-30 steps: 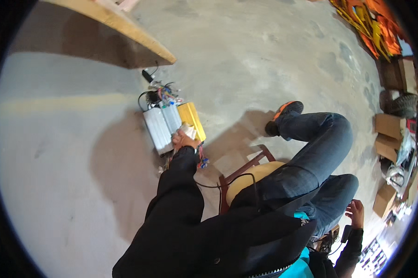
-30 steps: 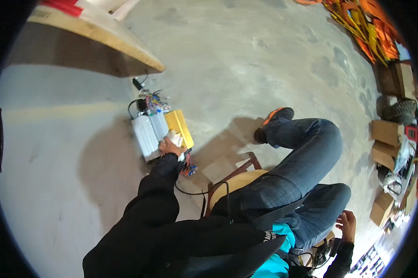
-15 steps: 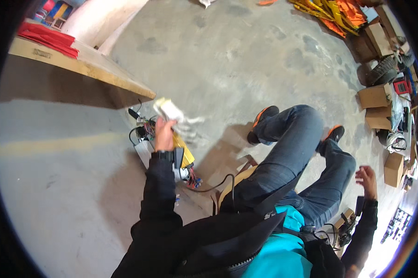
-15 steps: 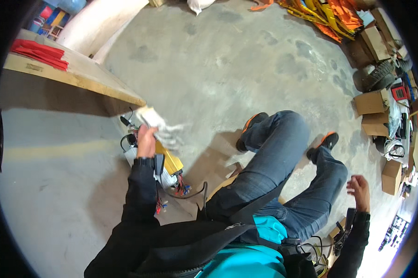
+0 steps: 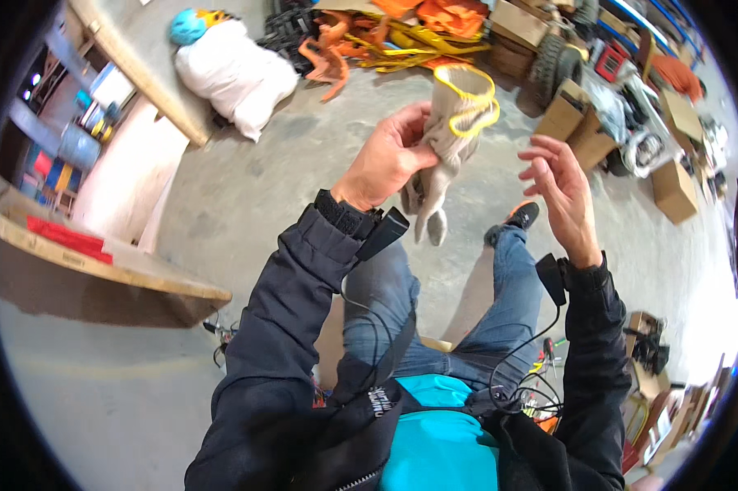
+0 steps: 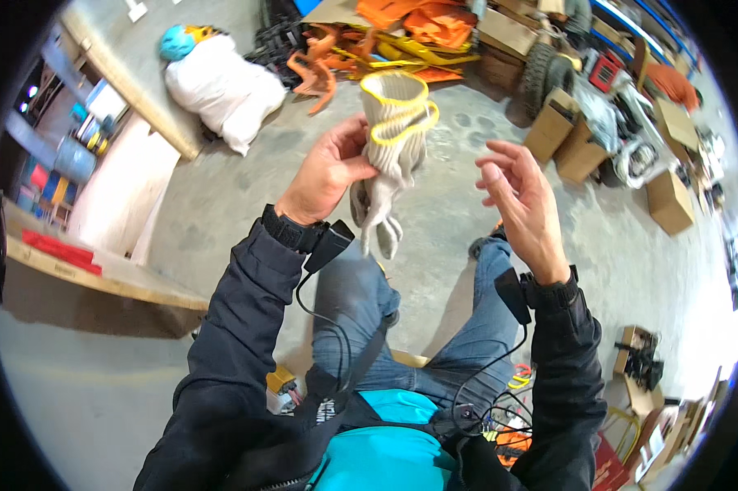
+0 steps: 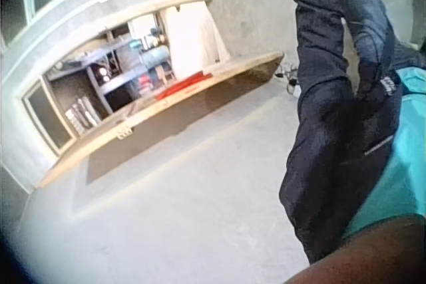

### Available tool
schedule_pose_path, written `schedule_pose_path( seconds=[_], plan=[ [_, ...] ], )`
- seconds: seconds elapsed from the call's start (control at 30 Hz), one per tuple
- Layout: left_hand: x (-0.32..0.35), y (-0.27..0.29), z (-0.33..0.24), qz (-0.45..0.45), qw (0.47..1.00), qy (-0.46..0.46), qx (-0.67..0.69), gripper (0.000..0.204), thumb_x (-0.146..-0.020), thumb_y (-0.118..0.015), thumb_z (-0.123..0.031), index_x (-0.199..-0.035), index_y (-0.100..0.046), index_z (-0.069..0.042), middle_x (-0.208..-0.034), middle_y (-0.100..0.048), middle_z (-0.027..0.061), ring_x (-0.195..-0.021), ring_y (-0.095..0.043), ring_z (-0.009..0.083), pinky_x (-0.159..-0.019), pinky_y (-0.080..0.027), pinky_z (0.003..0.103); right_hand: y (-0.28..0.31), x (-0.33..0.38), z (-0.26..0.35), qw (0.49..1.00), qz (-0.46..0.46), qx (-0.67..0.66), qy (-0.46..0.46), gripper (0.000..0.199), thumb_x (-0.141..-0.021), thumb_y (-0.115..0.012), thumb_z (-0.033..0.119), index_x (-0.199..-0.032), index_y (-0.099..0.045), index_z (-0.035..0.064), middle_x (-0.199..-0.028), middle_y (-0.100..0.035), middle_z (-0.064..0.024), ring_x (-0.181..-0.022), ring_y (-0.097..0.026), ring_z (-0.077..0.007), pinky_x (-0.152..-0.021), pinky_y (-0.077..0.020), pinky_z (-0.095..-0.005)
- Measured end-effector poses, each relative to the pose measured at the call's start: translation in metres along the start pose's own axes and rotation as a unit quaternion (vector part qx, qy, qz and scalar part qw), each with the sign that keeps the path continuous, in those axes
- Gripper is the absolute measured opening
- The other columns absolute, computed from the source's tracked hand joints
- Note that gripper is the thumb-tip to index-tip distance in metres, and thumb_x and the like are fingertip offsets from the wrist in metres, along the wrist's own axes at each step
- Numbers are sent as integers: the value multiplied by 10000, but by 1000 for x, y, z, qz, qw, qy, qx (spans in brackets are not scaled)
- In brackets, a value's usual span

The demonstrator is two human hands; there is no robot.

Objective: The recorder puts on gloves and uses a screwdriver to remove screws from a black plastic component housing.

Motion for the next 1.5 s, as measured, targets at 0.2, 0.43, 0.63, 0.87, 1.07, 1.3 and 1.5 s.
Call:
schedule_pose_path(
  seconds=[0.2, 0.43, 0.63, 0.87, 1.07, 1.3, 1.5],
  plan=[
    [-19, -62, 68, 82, 989, 124, -17, 414, -952, -656, 12, -1350, -556, -40, -1240, -671, 31, -1124, -638, 101, -987, -511, 289, 50, 36, -22, 997, -67, -32, 19, 487, -1084, -576, 347, -1468, -508, 56, -1304, -652, -75, -1103, -610, -142, -904, -549, -313],
    [-8, -73, 150, 70, 973, 213, -57, 392, -917, -632, 15, -1302, -591, -42, -1166, -673, 7, -1074, -643, 88, -929, -518, 276, 25, 61, -87, 993, -56, -96, -32, 478, -1091, -577, 332, -1469, -522, 45, -1284, -675, -118, -1154, -627, -186, -965, -521, -346],
    [17, -27, 225, 95, 944, 311, -60, 432, -992, -698, -95, -1402, -568, -53, -1284, -676, 30, -1167, -644, 123, -1015, -509, 309, 2, 70, -135, 993, 62, -19, -99, 481, -1037, -658, 286, -1447, -554, 58, -1248, -682, -138, -1124, -660, -234, -942, -534, -361],
    [31, -9, 261, 38, 931, 364, -1, 450, -843, -548, 90, -1274, -611, -23, -1130, -687, 35, -1040, -652, 120, -899, -518, 286, -21, 75, -178, 983, 121, 73, -119, 537, -837, -841, 167, -1312, -625, 43, -1177, -671, -140, -1010, -671, -261, -843, -567, -383],
    [23, -15, 292, 53, 955, 285, -69, 474, -832, -556, 59, -1301, -585, 0, -1176, -678, 65, -1060, -662, 164, -927, -529, 321, -32, 69, -205, 978, 74, 84, -175, 471, -832, -831, 104, -1250, -632, 10, -1088, -688, -139, -958, -688, -230, -827, -572, -345],
    [4, -27, 281, 93, 940, 195, -264, 431, -890, -644, -125, -1302, -587, -10, -1203, -702, 113, -1065, -667, 209, -940, -517, 360, -11, 68, -217, 929, 39, -97, -355, 250, -938, -743, 106, -1171, -667, 54, -969, -728, -13, -805, -679, -92, -746, -567, -267],
    [6, -27, 287, 148, 948, 212, -188, 563, -941, -752, -221, -1388, -498, 10, -1218, -689, 175, -1116, -651, 206, -947, -516, 351, -2, 79, -228, 874, -10, -223, -432, 252, -987, -745, 236, -1185, -667, 102, -957, -715, 27, -779, -677, -70, -729, -569, -254]
  ],
)
Point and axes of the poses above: each hand's wrist, its own x-axis away from the middle knuckle, its own y-axis out of the back of the hand, z = x × y, the point moved 2 cm from there along -x, towards the middle knuckle
